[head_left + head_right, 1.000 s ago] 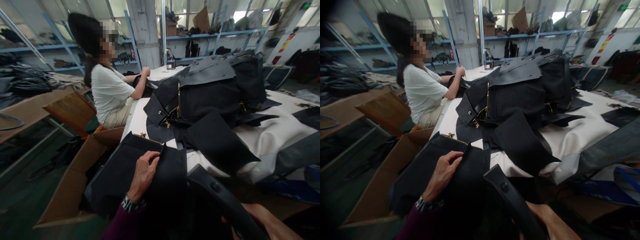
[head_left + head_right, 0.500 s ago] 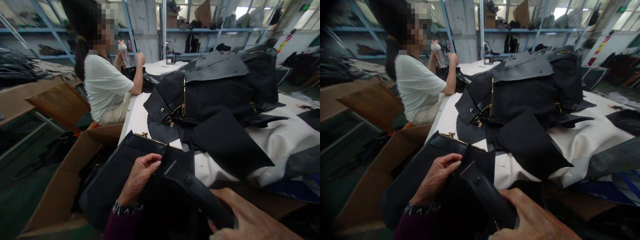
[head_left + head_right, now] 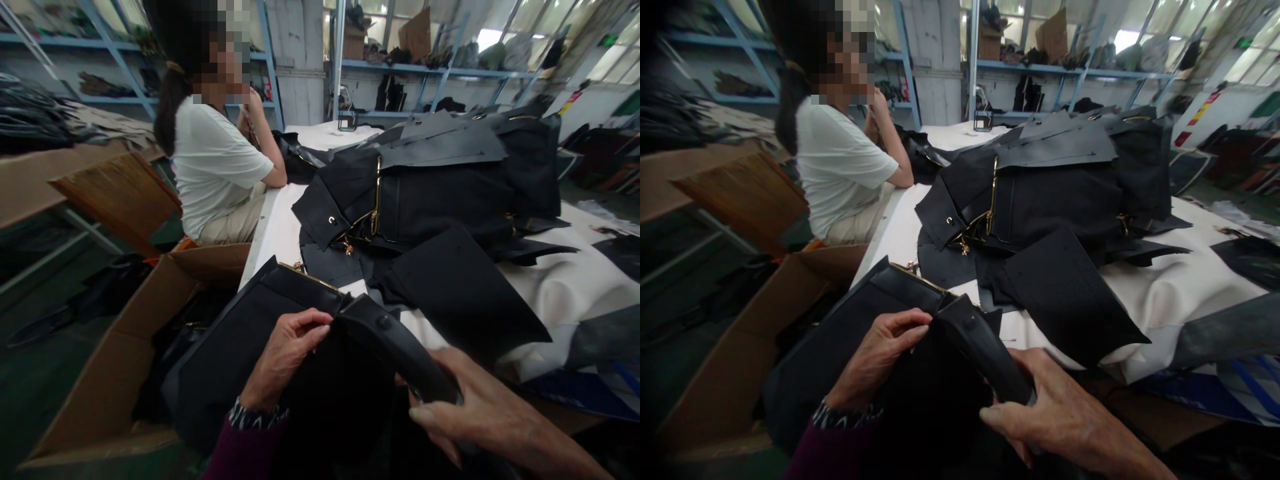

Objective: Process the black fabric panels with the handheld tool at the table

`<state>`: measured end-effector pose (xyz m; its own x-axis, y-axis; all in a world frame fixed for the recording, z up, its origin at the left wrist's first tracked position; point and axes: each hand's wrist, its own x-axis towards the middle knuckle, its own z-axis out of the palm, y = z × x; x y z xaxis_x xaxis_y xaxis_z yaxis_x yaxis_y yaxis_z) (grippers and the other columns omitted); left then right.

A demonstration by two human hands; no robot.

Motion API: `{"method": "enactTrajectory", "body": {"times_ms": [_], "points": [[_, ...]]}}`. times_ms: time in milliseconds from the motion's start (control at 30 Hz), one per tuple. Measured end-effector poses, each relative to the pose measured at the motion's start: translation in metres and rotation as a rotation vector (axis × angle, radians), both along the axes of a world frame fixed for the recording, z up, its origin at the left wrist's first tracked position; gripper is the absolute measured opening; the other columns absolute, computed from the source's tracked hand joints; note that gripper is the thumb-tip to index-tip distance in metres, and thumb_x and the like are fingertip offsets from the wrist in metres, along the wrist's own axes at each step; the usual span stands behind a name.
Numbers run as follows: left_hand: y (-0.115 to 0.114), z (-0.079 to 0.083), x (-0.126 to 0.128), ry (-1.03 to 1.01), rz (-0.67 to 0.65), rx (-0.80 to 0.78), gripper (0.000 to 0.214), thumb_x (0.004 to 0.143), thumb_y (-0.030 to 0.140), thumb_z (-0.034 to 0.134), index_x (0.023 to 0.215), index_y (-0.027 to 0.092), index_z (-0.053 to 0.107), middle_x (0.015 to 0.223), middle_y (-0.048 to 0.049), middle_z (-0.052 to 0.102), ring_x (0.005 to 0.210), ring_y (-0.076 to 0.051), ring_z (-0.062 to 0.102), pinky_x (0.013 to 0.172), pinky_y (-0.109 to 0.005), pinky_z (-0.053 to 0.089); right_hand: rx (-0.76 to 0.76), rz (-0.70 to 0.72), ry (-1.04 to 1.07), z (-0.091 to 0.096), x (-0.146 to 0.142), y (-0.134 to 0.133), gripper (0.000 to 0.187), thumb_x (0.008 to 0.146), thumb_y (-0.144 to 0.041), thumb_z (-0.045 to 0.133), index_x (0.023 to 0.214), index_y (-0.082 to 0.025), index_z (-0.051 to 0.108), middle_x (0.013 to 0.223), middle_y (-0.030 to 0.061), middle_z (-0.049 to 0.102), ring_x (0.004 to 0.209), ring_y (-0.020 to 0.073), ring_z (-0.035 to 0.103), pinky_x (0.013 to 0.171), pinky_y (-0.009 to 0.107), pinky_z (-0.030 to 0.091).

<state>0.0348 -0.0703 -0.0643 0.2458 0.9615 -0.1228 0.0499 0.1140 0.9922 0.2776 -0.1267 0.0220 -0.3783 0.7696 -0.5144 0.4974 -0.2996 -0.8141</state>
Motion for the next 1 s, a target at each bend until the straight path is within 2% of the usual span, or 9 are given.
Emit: {"method": "enactTrajectory", "body": {"times_ms": [133, 233, 333, 433, 600, 700, 867, 1000], "points": [[0.001, -0.005, 0.0, -0.022, 0.012, -0.03, 0.02, 0.078, 0.033, 0.065, 0.09, 0.018, 0.068, 0.07, 0.0032, 0.056, 0.061, -0.009, 0.042, 0.056, -0.02, 0.032, 0.027, -0.06, -0.05, 0.008, 0.008, -0.004, 0.028, 0.072, -0.036, 0.061, 0.089, -0.014, 0.059, 0.056, -0.0038, 0.053, 0.051, 0.011, 0.051, 0.05, 0.02, 0.04], [0.001, -0.005, 0.0, -0.043, 0.019, -0.043, 0.02, 0.077, 0.033, 0.066, 0.09, 0.018, 0.068, 0.068, 0.0031, 0.056, 0.06, -0.009, 0.043, 0.056, -0.02, 0.032, -0.019, -0.086, -0.103, 0.007, 0.014, -0.014, 0.03, 0.07, -0.036, 0.063, 0.092, -0.015, 0.059, 0.061, -0.0032, 0.055, 0.054, 0.0121, 0.053, 0.052, 0.022, 0.042], [0.001, -0.003, 0.001, -0.047, 0.016, -0.042, 0.018, 0.077, 0.031, 0.066, 0.089, 0.017, 0.068, 0.068, 0.003, 0.056, 0.06, -0.009, 0.043, 0.056, -0.019, 0.032, -0.065, -0.072, -0.141, 0.007, 0.013, -0.022, 0.034, 0.069, -0.031, 0.066, 0.099, -0.016, 0.058, 0.072, -0.0017, 0.058, 0.061, 0.0136, 0.056, 0.054, 0.021, 0.043], [0.0, 0.0, 0.002, -0.05, 0.005, -0.038, 0.017, 0.079, 0.03, 0.064, 0.088, 0.017, 0.069, 0.072, 0.0024, 0.057, 0.063, -0.009, 0.045, 0.059, -0.02, 0.034, -0.089, -0.042, -0.172, 0.005, 0.007, -0.024, 0.034, 0.068, -0.03, 0.069, 0.097, -0.016, 0.058, 0.083, 0.0003, 0.06, 0.073, 0.016, 0.059, 0.061, 0.023, 0.046], [0.002, 0.002, 0.002, -0.086, 0.003, -0.035, 0.016, 0.079, 0.03, 0.065, 0.085, 0.016, 0.07, 0.072, 0.0019, 0.055, 0.064, -0.009, 0.044, 0.059, -0.02, 0.033, -0.094, 0.014, -0.032, -0.016, 0.0, -0.016, 0.042, 0.07, -0.032, 0.068, 0.106, -0.016, 0.053, 0.072, -0.0033, 0.061, 0.056, 0.0103, 0.057, 0.047, 0.017, 0.04], [0.004, 0.001, 0.001, -0.091, -0.005, -0.028, 0.016, 0.077, 0.029, 0.066, 0.084, 0.015, 0.071, 0.068, 0.0025, 0.054, 0.061, -0.008, 0.042, 0.057, -0.02, 0.031, -0.08, -0.011, 0.002, -0.021, -0.003, -0.01, 0.038, 0.072, -0.03, 0.067, 0.103, -0.015, 0.053, 0.062, -0.0054, 0.058, 0.049, 0.0088, 0.054, 0.045, 0.016, 0.039], [0.003, 0.002, 0.001, -0.052, 0.0, -0.024, 0.016, 0.076, 0.03, 0.067, 0.084, 0.016, 0.07, 0.064, 0.0033, 0.053, 0.058, -0.008, 0.041, 0.054, -0.02, 0.03, 0.012, -0.004, 0.061, 0.001, -0.001, 0.0, 0.023, 0.076, -0.035, 0.06, 0.084, -0.013, 0.058, 0.05, -0.0052, 0.052, 0.045, 0.0085, 0.047, 0.046, 0.019, 0.035], [0.002, 0.003, 0.002, -0.002, 0.01, -0.068, 0.02, 0.076, 0.032, 0.066, 0.088, 0.016, 0.069, 0.063, 0.0035, 0.054, 0.058, -0.009, 0.042, 0.053, -0.02, 0.031, 0.135, -0.1, -0.065, 0.019, 0.024, -0.008, 0.028, 0.073, -0.044, 0.058, 0.076, -0.016, 0.058, 0.051, -0.0022, 0.054, 0.05, 0.0141, 0.052, 0.05, 0.025, 0.041]]}}
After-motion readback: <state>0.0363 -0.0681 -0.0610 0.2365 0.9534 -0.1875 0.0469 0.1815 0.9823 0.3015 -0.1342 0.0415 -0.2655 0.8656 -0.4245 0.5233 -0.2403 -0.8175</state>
